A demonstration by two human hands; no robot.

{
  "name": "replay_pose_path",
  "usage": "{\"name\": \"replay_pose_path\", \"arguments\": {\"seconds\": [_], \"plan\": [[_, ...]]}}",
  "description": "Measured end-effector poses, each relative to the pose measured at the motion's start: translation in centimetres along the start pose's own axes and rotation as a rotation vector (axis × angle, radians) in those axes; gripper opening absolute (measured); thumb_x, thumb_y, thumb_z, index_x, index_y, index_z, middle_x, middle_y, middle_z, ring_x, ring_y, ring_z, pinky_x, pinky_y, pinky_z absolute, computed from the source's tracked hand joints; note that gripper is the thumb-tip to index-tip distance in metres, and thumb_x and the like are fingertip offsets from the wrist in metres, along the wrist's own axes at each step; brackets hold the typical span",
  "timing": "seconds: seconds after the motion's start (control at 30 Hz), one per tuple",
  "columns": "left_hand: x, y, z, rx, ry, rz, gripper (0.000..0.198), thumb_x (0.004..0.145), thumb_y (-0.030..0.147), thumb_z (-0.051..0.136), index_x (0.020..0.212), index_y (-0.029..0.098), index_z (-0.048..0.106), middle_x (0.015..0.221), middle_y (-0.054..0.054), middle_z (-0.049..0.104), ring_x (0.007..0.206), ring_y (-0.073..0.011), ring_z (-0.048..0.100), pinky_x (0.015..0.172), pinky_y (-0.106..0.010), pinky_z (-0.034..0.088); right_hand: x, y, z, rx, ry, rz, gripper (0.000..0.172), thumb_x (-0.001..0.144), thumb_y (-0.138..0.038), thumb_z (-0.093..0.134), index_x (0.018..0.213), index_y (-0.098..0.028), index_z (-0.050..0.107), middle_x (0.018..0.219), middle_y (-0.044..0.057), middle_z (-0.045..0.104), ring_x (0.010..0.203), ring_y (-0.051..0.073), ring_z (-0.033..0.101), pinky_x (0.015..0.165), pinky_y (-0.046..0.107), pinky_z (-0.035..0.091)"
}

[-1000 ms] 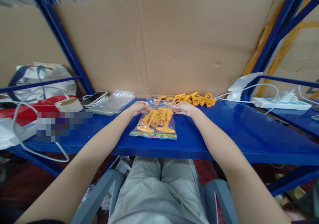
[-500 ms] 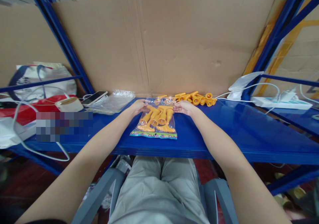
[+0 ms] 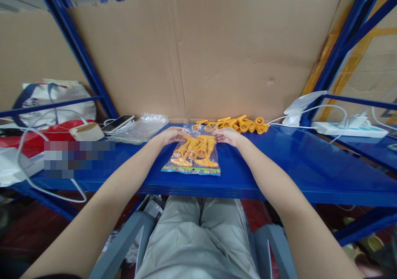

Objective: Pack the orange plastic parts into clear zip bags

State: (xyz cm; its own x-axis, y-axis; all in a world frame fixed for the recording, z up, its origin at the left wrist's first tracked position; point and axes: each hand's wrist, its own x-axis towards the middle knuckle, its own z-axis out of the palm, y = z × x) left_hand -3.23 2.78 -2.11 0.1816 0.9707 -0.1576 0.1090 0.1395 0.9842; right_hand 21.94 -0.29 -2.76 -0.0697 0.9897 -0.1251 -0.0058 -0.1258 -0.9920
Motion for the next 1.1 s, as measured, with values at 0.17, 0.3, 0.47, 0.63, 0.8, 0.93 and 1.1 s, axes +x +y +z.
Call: {"name": "replay_pose_path", "arguments": {"seconds": [0.17, 0.3, 0.47, 0.63, 0.8, 0.93, 1.1], "plan": [[-0.1, 0.1, -0.7, 0.024, -0.026, -0.008, 0.017, 0.075, -0.006, 0.061, 0.078, 0.011, 0.065, 0.066, -0.005, 0.070, 0.059, -0.0135, 0.068, 0.075, -0.031, 0.058, -0.2, -0.1, 0.1, -0.029, 0.020, -0.033, 0.019, 0.077, 0.004, 0.060, 0.071, -0.014, 0.059, 0.048, -0.005, 0.052, 0.042, 0.005, 0.046, 0.049, 0.017, 0.046], [-0.2, 0.2, -0.9, 0.045, -0.006, 0.002, 0.019, 0.077, -0.005, 0.059, 0.080, 0.012, 0.066, 0.066, -0.004, 0.070, 0.061, -0.0136, 0.069, 0.076, -0.031, 0.058, -0.1, -0.2, 0.3, -0.031, 0.040, -0.057, 0.023, 0.076, 0.007, 0.055, 0.069, -0.014, 0.060, 0.048, -0.004, 0.054, 0.041, 0.005, 0.046, 0.049, 0.017, 0.045], [0.3, 0.0, -1.0, 0.064, 0.009, 0.002, 0.018, 0.070, -0.005, 0.064, 0.074, 0.013, 0.066, 0.069, -0.005, 0.072, 0.064, -0.0144, 0.070, 0.078, -0.030, 0.058, 0.0, 0.0, 0.3, -0.049, 0.060, -0.072, 0.024, 0.074, 0.007, 0.053, 0.065, -0.015, 0.059, 0.046, -0.004, 0.053, 0.041, 0.006, 0.046, 0.051, 0.019, 0.047], [0.6, -0.3, -0.9, 0.117, 0.031, 0.027, 0.020, 0.065, -0.007, 0.063, 0.065, 0.013, 0.063, 0.062, -0.004, 0.069, 0.064, -0.0150, 0.070, 0.076, -0.029, 0.058, 0.0, 0.0, 0.3, -0.110, 0.054, -0.099, 0.022, 0.071, 0.005, 0.057, 0.062, -0.016, 0.057, 0.046, -0.004, 0.052, 0.042, 0.006, 0.047, 0.050, 0.019, 0.047], [0.7, -0.3, -0.4, 0.268, 0.071, 0.110, 0.023, 0.060, -0.009, 0.057, 0.056, 0.013, 0.059, 0.053, -0.001, 0.062, 0.055, -0.0128, 0.066, 0.068, -0.027, 0.058, 0.3, 0.1, 0.3, -0.298, 0.095, -0.176, 0.023, 0.068, 0.004, 0.052, 0.059, -0.016, 0.057, 0.042, -0.005, 0.047, 0.040, 0.006, 0.044, 0.047, 0.018, 0.043], [0.9, -0.4, -0.1, 0.419, 0.095, 0.241, 0.027, 0.057, -0.012, 0.050, 0.050, 0.014, 0.055, 0.046, 0.003, 0.056, 0.046, -0.0084, 0.058, 0.059, -0.022, 0.055, 0.8, 0.4, 0.2, -0.523, 0.083, -0.304, 0.022, 0.062, 0.003, 0.048, 0.057, -0.017, 0.056, 0.042, -0.006, 0.047, 0.040, 0.006, 0.043, 0.044, 0.017, 0.037], [1.0, -0.5, 0.0, 0.594, 0.092, 0.333, 0.027, 0.055, -0.008, 0.044, 0.050, 0.015, 0.057, 0.042, 0.004, 0.053, 0.045, -0.0080, 0.057, 0.054, -0.017, 0.049, 1.0, 0.5, -0.2, -0.722, 0.032, -0.451, 0.024, 0.054, 0.003, 0.039, 0.050, -0.017, 0.052, 0.046, -0.005, 0.048, 0.046, 0.008, 0.044, 0.054, 0.020, 0.039]]}}
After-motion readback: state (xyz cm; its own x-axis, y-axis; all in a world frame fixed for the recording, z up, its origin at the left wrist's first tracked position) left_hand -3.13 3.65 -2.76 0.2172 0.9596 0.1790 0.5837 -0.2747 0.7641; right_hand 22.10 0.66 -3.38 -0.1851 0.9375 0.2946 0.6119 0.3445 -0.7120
